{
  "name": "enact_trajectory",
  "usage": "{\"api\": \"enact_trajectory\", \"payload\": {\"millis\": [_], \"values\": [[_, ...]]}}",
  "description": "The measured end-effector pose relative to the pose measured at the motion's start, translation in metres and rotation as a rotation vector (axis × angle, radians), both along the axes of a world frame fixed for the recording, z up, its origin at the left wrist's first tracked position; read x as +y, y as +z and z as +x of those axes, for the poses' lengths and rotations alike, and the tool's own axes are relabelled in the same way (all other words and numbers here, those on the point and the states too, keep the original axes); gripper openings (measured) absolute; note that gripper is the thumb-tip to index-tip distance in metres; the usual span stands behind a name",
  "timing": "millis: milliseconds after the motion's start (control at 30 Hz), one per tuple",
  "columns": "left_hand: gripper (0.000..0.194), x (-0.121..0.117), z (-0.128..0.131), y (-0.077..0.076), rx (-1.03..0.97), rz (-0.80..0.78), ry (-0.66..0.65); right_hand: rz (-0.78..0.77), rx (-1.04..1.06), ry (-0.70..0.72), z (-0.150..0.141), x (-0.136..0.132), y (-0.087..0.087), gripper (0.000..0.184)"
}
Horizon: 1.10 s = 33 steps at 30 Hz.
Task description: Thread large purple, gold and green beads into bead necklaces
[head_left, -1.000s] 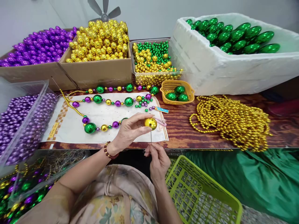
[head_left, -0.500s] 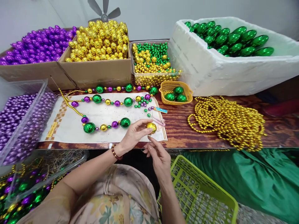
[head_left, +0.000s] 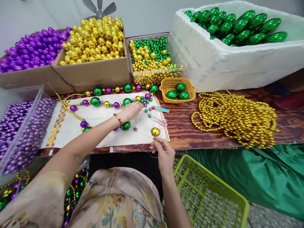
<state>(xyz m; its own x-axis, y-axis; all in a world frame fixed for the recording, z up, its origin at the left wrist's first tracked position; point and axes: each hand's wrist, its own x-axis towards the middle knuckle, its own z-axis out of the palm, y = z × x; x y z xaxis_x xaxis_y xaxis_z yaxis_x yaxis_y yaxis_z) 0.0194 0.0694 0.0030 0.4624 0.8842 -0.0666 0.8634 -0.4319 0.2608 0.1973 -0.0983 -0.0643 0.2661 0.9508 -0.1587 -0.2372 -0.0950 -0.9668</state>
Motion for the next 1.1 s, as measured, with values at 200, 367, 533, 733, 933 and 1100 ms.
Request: {"api": "enact_trajectory", "payload": {"millis": [200,367,533,733,933,1100], "values": [[0.032,0.013,0.03,-0.01,0.215,-0.027,-0.134,-0.014,-0.001,0.008,0.0,0.009,-0.004,0.028],[0.029,0.022,0.032,-0.018,0.172,-0.049,-0.113,-0.032,0.022,-0.01,0.002,0.01,-0.011,0.028],[0.018,0.026,0.018,-0.014,-0.279,-0.156,0.051,-0.051,0.024,0.01,0.003,0.01,-0.011,0.023],[0.018,-0.004,0.002,0.004,-1.244,-0.749,0.279,-0.022,-0.008,0.02,0.001,0.004,-0.001,0.02],[0.015,-0.035,0.001,0.013,-1.569,-0.949,0.335,0.064,-0.093,0.08,0.002,-0.007,0.014,0.014],[0.015,-0.039,0.003,0.017,-1.656,-0.989,0.36,0.124,-0.129,0.097,0.002,-0.012,0.022,0.009]]}}
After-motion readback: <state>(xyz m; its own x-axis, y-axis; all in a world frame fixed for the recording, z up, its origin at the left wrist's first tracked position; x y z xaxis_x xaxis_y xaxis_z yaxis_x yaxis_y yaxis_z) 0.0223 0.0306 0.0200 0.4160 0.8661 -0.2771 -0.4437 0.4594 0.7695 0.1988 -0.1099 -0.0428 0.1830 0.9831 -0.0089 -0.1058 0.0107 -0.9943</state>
